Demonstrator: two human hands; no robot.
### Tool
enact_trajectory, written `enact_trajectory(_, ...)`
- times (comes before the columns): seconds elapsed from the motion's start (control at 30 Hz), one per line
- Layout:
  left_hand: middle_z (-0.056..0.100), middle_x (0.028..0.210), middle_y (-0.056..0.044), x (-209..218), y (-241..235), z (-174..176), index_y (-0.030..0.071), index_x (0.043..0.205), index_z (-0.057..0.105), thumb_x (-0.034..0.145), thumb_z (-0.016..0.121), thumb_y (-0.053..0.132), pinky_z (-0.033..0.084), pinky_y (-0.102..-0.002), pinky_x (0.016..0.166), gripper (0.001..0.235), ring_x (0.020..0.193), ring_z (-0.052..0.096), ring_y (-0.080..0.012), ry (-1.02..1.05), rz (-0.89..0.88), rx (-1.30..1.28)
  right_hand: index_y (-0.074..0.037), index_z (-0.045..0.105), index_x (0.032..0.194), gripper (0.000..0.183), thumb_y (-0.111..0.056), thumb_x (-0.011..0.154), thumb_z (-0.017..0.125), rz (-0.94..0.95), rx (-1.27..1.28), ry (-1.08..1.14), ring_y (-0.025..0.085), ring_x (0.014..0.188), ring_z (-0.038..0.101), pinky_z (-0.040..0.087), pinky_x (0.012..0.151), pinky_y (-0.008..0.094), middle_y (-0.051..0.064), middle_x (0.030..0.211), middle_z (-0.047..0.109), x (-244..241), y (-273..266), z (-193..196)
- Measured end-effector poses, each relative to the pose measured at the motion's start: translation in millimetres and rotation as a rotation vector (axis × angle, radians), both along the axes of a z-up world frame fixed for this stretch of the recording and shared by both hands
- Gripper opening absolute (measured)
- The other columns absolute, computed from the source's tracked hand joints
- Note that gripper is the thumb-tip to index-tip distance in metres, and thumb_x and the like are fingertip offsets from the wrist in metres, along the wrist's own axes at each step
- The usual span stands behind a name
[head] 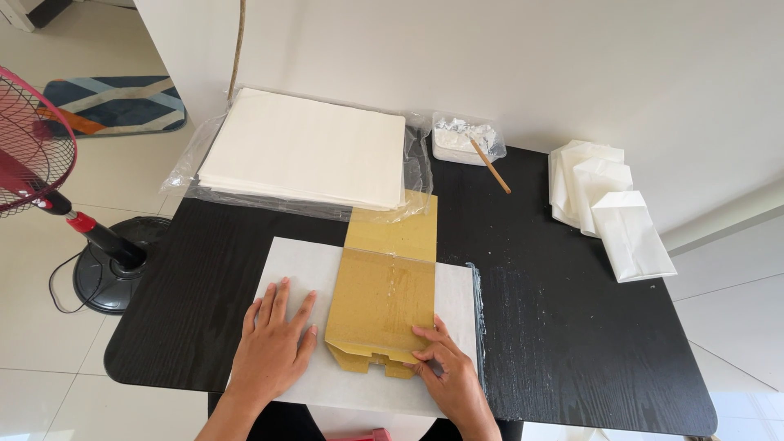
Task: Applying glue and folding paper to assemble the bottom of a paper bag.
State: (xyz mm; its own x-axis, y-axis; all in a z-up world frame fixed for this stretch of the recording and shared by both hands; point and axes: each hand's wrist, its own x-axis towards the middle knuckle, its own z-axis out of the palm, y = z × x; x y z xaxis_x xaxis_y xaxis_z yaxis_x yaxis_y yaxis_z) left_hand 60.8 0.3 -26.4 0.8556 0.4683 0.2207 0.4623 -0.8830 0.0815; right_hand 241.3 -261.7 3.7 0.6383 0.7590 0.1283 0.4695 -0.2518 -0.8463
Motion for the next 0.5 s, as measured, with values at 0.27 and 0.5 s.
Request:
enact_trajectory(0.27,0.032,0.164,-0.020,-0.4,-1.0,2.6,0.030,0.154,0.042,0.100,0.040,0.047,0.028,-0.050,0.117,0.056,0.152,0.030,-0.0350,-0.035,-0.003,0.025,-0.006,0.066,0.081,0.013,-0.006,0.088,0.076,0.047,-0.010,-0.033,0.030,0.151,0.041,0.062,0.091,0.030,0.012,0.137,0.070,2.2,3.8,2.0)
enact_trajectory(0.5,0.029,0.165,-0.021,-0.7,-1.8,2.5,0.028,0.154,0.042,0.098,0.035,0.070,0.024,-0.050,0.119,0.070,0.152,0.027,-0.0363,-0.049,-0.001,0.005,-0.006,0.068,0.081,0.013,-0.012,0.088,0.077,0.033,-0.088,-0.026,0.026,0.152,0.041,0.067,0.078,0.026,0.008,0.138,0.068,5.3,6.3,3.3)
